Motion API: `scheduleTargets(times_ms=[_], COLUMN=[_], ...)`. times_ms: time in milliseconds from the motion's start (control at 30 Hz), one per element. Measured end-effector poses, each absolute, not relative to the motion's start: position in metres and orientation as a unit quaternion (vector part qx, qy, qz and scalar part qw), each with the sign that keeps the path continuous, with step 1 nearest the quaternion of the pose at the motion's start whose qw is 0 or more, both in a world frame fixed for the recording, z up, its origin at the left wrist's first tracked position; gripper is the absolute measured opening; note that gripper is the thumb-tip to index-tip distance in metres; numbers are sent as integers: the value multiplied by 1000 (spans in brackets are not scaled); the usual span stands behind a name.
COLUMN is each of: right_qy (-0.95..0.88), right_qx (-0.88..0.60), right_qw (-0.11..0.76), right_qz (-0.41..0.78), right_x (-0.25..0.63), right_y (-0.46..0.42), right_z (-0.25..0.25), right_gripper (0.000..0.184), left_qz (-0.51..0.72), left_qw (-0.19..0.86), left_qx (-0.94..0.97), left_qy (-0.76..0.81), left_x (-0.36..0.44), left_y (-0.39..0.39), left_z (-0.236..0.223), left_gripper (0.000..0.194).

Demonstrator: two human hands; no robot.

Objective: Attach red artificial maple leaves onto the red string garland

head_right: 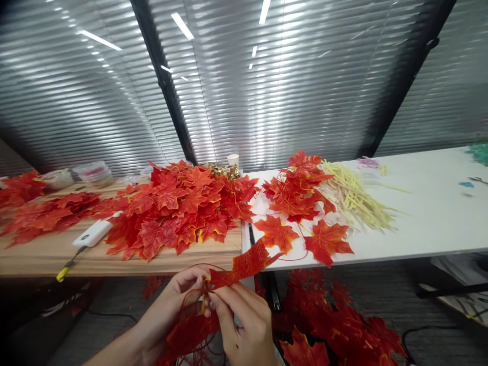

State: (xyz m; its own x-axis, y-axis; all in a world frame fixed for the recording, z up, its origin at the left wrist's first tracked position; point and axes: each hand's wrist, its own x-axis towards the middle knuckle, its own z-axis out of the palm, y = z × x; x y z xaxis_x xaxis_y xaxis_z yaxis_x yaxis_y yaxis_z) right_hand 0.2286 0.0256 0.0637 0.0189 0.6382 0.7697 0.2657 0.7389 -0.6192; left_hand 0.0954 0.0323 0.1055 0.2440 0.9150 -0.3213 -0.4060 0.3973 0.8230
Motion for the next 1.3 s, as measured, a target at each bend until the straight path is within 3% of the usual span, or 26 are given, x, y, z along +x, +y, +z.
scheduleTargets(times_ms=[367, 833, 1033, 1300], right_qy=[-682, -667, -656, -685], right_qx=[-337, -351, -355, -363], right_qw=[632, 646, 654, 604], right_qz=[147, 122, 125, 184], right_x=[228, 226, 227, 235], right_y=[25, 23, 23, 25], right_z=[65, 67, 64, 60], right_gripper=[17, 27, 23, 37], left_qz=[449, 487, 498, 478], left_qw=[714, 689, 686, 687], left_qx=[303, 367, 399, 471], left_qy=[443, 392, 351, 281], left_x=[95, 95, 96, 90], left_y=[31, 31, 33, 32], left_z=[106, 97, 89, 82], left_gripper=[33, 17, 13, 11])
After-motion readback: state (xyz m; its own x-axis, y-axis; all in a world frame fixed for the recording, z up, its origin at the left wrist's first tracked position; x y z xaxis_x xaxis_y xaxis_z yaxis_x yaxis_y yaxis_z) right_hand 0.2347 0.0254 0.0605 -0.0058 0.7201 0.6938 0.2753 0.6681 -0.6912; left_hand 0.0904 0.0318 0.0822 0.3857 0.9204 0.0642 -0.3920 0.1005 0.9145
